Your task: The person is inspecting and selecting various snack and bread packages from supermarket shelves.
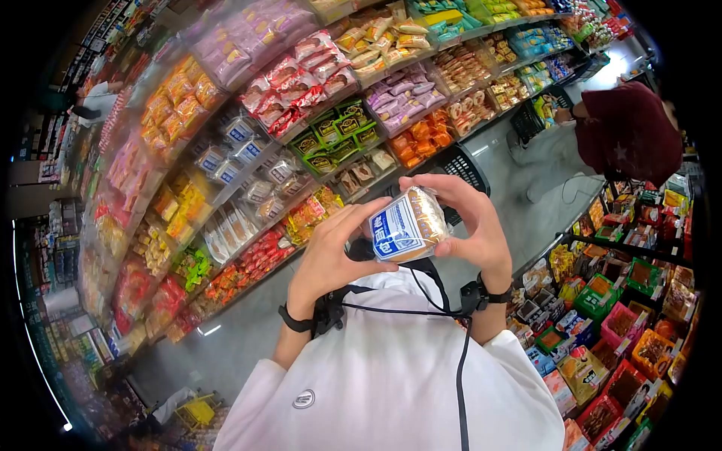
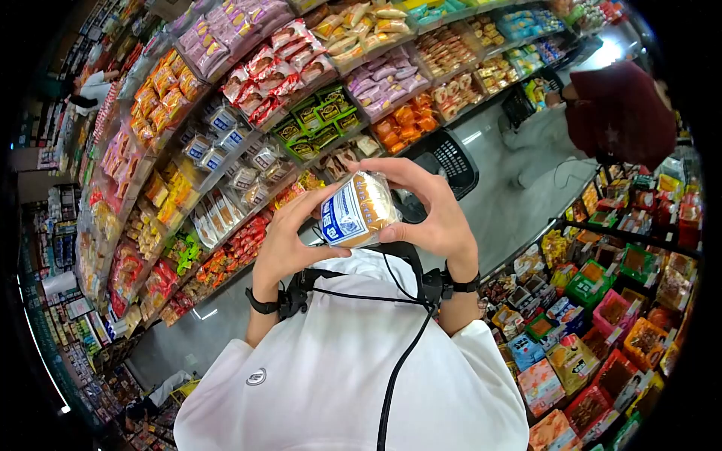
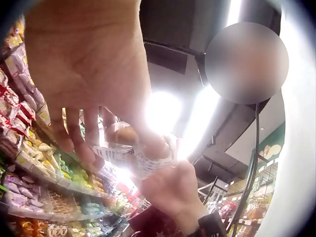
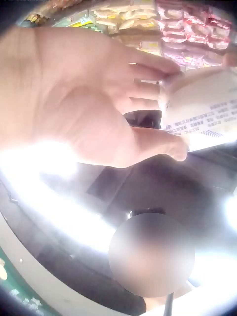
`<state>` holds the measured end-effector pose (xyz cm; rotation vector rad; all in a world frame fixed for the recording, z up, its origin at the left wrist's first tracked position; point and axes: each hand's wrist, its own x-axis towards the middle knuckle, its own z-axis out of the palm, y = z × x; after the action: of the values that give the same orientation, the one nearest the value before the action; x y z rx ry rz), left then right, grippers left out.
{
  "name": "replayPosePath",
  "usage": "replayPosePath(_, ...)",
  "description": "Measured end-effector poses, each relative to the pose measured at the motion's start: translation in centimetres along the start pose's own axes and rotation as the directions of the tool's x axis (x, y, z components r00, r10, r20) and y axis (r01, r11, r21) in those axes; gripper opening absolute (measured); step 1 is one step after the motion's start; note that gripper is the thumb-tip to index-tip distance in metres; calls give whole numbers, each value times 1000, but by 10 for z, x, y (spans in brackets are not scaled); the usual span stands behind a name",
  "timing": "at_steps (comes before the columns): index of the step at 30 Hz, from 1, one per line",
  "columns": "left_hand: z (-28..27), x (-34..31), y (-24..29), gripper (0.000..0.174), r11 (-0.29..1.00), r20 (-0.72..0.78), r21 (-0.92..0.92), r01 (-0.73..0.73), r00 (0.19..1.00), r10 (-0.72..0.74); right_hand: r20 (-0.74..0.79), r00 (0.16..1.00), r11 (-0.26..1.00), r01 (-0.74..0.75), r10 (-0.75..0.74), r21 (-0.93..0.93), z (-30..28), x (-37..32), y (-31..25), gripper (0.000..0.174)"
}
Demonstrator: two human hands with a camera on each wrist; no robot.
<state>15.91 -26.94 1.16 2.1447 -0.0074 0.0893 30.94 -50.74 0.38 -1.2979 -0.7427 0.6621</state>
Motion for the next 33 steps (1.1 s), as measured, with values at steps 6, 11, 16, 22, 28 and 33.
replayPosePath(6,30,-9,25,105,999,18,36,15,1000,-16,-6,1000,996,26,-25,81,-17,-38,1,96)
replayPosePath(11,46,-23,50,112,995,-11,38,87,996,-87,7,997,989,78,-80,123,-23,-49,10,93)
replayPosePath(16,50,-39,54,125,992,-34,78,100,995,-98,-19,994,973,108,-107,203,-10,-56,15,91)
replayPosePath(22,44,-57,46,132,976,19,50,213,977,-214,-10,991,971,129,-130,201,3,-66,18,89)
replayPosePath(28,25,-89,25,98,984,-222,-71,166,959,-178,-26,991,971,132,-130,200,50,-61,18,91)
replayPosePath(33,-21,-128,7,56,992,-238,123,-29,970,58,3,991,980,134,-136,148,106,-44,14,93)
